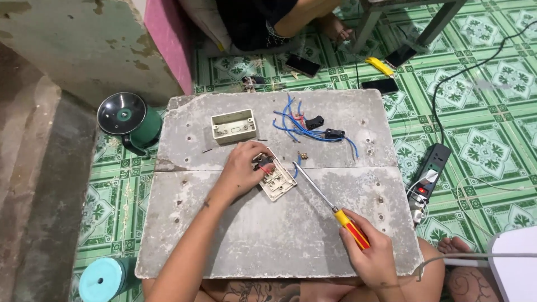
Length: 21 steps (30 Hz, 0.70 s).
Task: The person is assembling an electrical switch by connecting wires to the terminals using a screwdriver. They strip wire ends, insert them into the switch, and tighten the screws to secure the connections.
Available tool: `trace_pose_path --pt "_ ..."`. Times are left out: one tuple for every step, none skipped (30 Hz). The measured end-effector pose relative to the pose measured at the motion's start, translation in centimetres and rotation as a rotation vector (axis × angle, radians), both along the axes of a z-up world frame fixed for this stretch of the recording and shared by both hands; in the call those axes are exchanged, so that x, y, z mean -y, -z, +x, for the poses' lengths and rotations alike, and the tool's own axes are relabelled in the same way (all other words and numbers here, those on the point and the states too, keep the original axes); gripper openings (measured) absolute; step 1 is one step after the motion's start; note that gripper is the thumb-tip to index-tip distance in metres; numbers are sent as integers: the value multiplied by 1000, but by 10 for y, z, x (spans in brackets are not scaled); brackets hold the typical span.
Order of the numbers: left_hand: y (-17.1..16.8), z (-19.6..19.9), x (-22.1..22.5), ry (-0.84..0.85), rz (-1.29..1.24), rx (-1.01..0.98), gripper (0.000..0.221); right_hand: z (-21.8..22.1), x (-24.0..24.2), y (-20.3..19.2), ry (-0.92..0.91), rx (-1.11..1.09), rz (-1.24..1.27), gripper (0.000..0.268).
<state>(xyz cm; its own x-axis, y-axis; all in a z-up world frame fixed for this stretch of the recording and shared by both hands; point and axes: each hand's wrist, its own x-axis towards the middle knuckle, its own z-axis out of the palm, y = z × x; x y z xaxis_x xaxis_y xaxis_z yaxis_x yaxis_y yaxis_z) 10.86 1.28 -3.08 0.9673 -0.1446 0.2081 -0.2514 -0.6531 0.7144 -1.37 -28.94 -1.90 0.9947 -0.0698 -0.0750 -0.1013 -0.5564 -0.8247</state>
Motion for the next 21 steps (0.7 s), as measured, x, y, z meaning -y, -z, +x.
trace_pose_path --pt "2 -1 4 3 1 -1 21 0 -2 -2 3 -1 1 42" --pt "4 -3 7 -7 42 -6 22 0 -4 -4 2 -5 4 41" --pt "7 -5 9 -22 84 -14 24 1 -6 -6 -5 -12 8 40" --pt "6 -4 6 -25 86 -19 24 2 -9 -4 -8 -17 9 40" --pt "8 -4 5 -4 78 -21 27 0 -11 0 -30 38 11 40" --pt "9 -5 4 16 71 -24 30 -3 -12 3 -52 93 13 40" --pt "8 -6 3 18 69 -29 30 -2 -14 3 -51 88 12 40" --pt "6 -6 2 30 57 -53 32 -2 -16 4 -76 99 -27 40" --pt "4 -6 0 43 47 -75 33 0 -19 4 -101 112 -64 41" --pt "4 -6 1 44 47 -77 33 2 -20 3 -99 110 -64 41" --pt "4 -5 1 43 44 -80 33 3 -22 2 -128 125 -66 41" --pt "3 -5 1 42 41 -82 34 5 -24 1 -156 141 -68 42" --pt "5 -5 1 39 38 -84 34 6 -24 2 -159 138 -70 42" --pt "7 -4 0 39 32 -65 33 7 -25 3 -154 134 -83 41" --pt "8 -4 -1 39 28 -49 33 8 -26 3 -149 126 -95 41" --pt "8 -4 0 35 27 -55 33 7 -26 2 -153 120 -95 41" --pt "8 -3 -1 34 33 -65 33 8 -27 3 -139 114 -95 42" --pt "9 -3 -1 33 38 -75 33 8 -27 4 -124 107 -96 42" --pt "9 -2 -2 34 39 -83 33 9 -25 5 -125 100 -95 42" --pt "10 -2 -2 41 40 -72 33 9 -23 7 -133 100 -84 44" --pt "11 -2 -2 48 40 -62 32 9 -20 9 -143 99 -75 45"
